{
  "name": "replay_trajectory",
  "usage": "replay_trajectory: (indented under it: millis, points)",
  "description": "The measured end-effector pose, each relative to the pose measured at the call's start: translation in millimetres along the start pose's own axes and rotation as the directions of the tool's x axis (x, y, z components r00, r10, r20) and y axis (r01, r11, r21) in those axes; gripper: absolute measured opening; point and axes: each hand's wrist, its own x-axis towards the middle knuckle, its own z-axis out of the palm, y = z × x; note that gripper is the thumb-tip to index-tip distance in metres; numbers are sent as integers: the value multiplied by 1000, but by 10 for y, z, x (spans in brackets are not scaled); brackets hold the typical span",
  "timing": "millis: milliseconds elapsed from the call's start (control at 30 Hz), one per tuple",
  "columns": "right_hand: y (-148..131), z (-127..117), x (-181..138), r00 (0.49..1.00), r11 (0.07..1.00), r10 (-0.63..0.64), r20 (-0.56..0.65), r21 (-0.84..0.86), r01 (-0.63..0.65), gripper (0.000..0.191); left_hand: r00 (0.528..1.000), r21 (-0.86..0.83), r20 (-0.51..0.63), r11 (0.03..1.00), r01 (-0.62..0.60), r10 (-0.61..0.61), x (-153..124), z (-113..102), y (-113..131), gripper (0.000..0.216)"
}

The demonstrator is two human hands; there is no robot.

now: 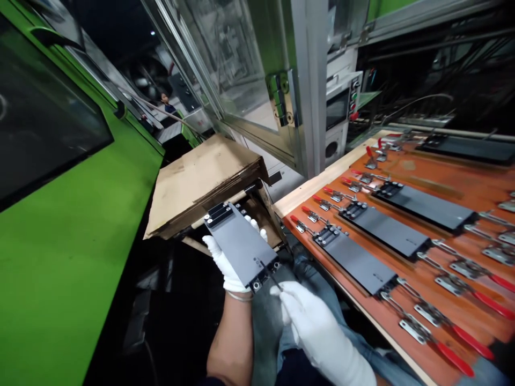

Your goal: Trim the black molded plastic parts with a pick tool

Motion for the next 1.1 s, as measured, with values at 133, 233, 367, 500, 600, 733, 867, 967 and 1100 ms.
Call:
replay_trajectory:
  millis: [133, 233, 367, 500, 600, 733, 867, 967, 1100]
  points:
    - [-6, -134, 0, 993, 988, -86, -76, -133, 76, 29, 994, 20, 40, 995, 98, -99, -55, -88, -50, 78]
    - [-2, -187, -16, 993, 991, -59, -103, -126, 46, 29, 988, 17, 101, 993, 119, -120, -67, -95, -92, 78]
    - [-19, -216, -52, 992, 995, -52, -115, -89, 41, 29, 983, 1, 113, 990, 144, -144, -48, -49, -102, 88]
    - [-49, -244, -63, 986, 993, -98, -134, -82, 88, 31, 978, -8, 89, 982, 189, -187, -44, 10, -82, 84]
    - [-85, -269, -55, 983, 983, -140, -117, -138, 124, 30, 979, -10, 75, 982, 189, -188, -41, 82, -76, 76]
    - [-131, -285, -59, 972, 953, -202, -120, -251, 167, 26, 989, 4, -58, 991, 136, -136, -7, 182, -74, 64]
    - [-134, -295, -66, 964, 950, -190, -187, -283, 132, 26, 987, 42, -119, 992, 118, -112, 34, 198, -76, 53]
    - [-116, -317, -56, 928, 913, -293, -230, -357, 200, 23, 995, 58, -97, 998, 27, -21, 30, 208, -88, 53]
    - [-105, -323, -36, 864, 795, -476, -164, -500, 343, 22, 997, 99, -42, 993, -58, 63, -6, 273, -87, 59]
